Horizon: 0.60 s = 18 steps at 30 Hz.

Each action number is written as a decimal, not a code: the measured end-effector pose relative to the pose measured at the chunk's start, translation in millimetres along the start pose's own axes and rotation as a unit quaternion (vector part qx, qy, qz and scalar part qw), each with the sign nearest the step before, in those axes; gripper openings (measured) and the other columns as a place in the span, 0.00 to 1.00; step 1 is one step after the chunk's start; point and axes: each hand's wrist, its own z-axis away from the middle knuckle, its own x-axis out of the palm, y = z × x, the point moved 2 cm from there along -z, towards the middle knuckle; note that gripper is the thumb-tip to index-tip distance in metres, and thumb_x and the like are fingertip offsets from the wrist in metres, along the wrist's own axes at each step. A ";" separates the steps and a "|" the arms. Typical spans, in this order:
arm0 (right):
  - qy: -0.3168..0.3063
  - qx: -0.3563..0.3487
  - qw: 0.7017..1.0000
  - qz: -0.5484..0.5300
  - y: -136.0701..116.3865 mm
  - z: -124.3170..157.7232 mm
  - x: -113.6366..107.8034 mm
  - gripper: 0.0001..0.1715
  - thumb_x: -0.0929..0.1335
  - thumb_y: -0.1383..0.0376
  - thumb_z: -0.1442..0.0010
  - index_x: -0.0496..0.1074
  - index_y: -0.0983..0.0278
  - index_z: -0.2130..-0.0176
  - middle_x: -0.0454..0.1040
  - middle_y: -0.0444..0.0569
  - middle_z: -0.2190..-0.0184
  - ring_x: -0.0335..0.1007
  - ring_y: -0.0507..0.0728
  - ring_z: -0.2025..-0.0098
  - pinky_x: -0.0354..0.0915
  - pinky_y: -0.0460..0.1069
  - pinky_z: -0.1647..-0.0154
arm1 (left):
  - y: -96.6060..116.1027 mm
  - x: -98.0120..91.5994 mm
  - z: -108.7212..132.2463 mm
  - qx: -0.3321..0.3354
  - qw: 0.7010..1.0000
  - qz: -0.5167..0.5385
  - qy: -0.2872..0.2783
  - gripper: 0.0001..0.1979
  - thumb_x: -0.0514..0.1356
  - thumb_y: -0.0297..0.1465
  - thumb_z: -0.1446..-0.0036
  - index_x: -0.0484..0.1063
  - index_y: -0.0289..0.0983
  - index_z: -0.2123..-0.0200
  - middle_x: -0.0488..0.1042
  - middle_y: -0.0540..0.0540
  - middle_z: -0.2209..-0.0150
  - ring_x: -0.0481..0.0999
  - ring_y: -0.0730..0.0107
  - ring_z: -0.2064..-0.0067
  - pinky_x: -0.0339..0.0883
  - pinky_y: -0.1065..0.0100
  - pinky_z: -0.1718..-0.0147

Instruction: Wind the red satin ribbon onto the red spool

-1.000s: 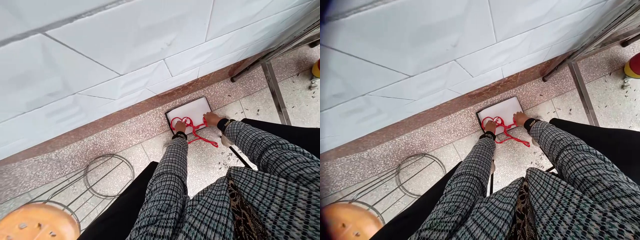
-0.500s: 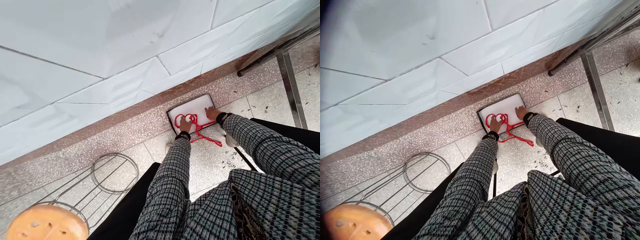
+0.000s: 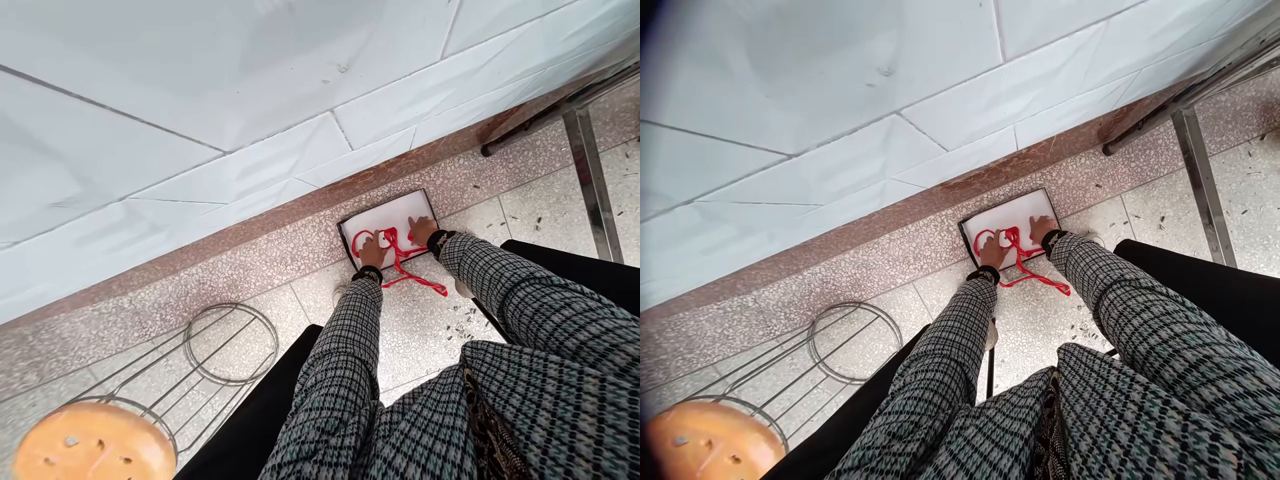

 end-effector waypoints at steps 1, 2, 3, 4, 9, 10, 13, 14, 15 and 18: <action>0.007 0.012 1.000 -0.006 -0.2 2.0 -4.9 0.58 0.73 0.53 0.34 0.50 0.75 0.20 0.64 0.84 0.30 0.63 0.84 0.30 0.66 0.74 0.37 | -6.1 -1.1 -0.6 0.002 1.000 0.008 0.009 0.39 0.66 0.35 0.35 0.59 0.42 0.24 0.71 0.30 0.35 0.74 0.40 0.34 0.70 0.49 0.39; 0.017 0.018 1.000 -0.014 -0.6 4.2 -11.0 0.56 0.73 0.55 0.33 0.50 0.76 0.20 0.62 0.83 0.29 0.60 0.84 0.28 0.63 0.74 0.34 | -13.5 -3.2 -0.9 0.003 0.999 0.027 0.021 0.38 0.67 0.34 0.37 0.61 0.41 0.26 0.72 0.30 0.35 0.74 0.41 0.34 0.70 0.50 0.38; 0.028 0.017 0.999 -0.026 -1.3 6.6 -18.0 0.52 0.71 0.56 0.31 0.52 0.76 0.21 0.62 0.82 0.28 0.58 0.82 0.27 0.59 0.74 0.31 | -21.6 -6.2 -1.0 0.007 0.998 0.055 0.036 0.39 0.69 0.32 0.39 0.63 0.40 0.27 0.72 0.30 0.36 0.74 0.41 0.34 0.70 0.50 0.37; 0.040 0.009 0.998 -0.040 -2.2 9.0 -25.8 0.47 0.69 0.58 0.28 0.54 0.76 0.22 0.61 0.80 0.28 0.57 0.81 0.26 0.55 0.74 0.28 | -30.1 -10.6 -1.0 0.012 0.994 0.092 0.053 0.39 0.71 0.31 0.42 0.66 0.39 0.29 0.72 0.31 0.36 0.74 0.42 0.33 0.70 0.51 0.36; 0.070 -0.036 0.984 -0.161 -12.8 21.0 -67.9 0.26 0.67 0.68 0.28 0.74 0.75 0.35 0.69 0.76 0.32 0.63 0.77 0.27 0.57 0.67 0.26 | -59.8 -49.1 0.5 0.056 0.961 0.245 0.115 0.31 0.75 0.29 0.54 0.77 0.37 0.44 0.77 0.35 0.44 0.74 0.43 0.35 0.67 0.46 0.31; 0.069 -0.045 0.977 -0.195 -17.0 24.3 -75.5 0.22 0.68 0.68 0.29 0.77 0.73 0.39 0.73 0.73 0.34 0.67 0.75 0.30 0.61 0.65 0.28 | -60.1 -58.9 1.3 0.068 0.958 0.254 0.117 0.29 0.75 0.31 0.53 0.77 0.36 0.46 0.78 0.36 0.46 0.75 0.44 0.37 0.68 0.47 0.33; 0.065 -0.068 0.946 -0.311 -33.0 40.1 -95.4 0.13 0.69 0.69 0.29 0.81 0.68 0.49 0.83 0.65 0.47 0.81 0.66 0.45 0.74 0.54 0.43 | -48.1 -87.6 6.7 0.110 0.946 0.280 0.123 0.27 0.72 0.35 0.49 0.77 0.35 0.45 0.80 0.38 0.48 0.80 0.50 0.45 0.75 0.50 0.40; 0.066 -0.073 0.931 -0.350 -38.7 47.7 -101.5 0.11 0.68 0.69 0.28 0.81 0.68 0.51 0.85 0.62 0.52 0.83 0.62 0.51 0.76 0.51 0.49 | -40.7 -96.8 9.5 0.125 0.941 0.288 0.126 0.28 0.71 0.36 0.47 0.76 0.35 0.43 0.80 0.37 0.48 0.82 0.52 0.46 0.77 0.52 0.43; 0.069 -0.077 0.916 -0.387 -43.9 56.2 -107.5 0.10 0.67 0.69 0.27 0.80 0.67 0.52 0.85 0.59 0.56 0.83 0.58 0.57 0.76 0.48 0.54 | -32.2 -105.8 13.0 0.140 0.936 0.296 0.129 0.30 0.70 0.36 0.47 0.75 0.34 0.41 0.80 0.37 0.47 0.82 0.53 0.47 0.78 0.53 0.44; 0.097 -0.084 0.872 -0.473 -54.8 85.2 -128.6 0.10 0.65 0.69 0.25 0.76 0.67 0.57 0.83 0.53 0.64 0.78 0.50 0.69 0.74 0.43 0.64 | -3.9 -136.4 28.5 0.192 0.918 0.305 0.165 0.36 0.71 0.34 0.48 0.70 0.33 0.36 0.78 0.34 0.41 0.81 0.52 0.43 0.77 0.53 0.43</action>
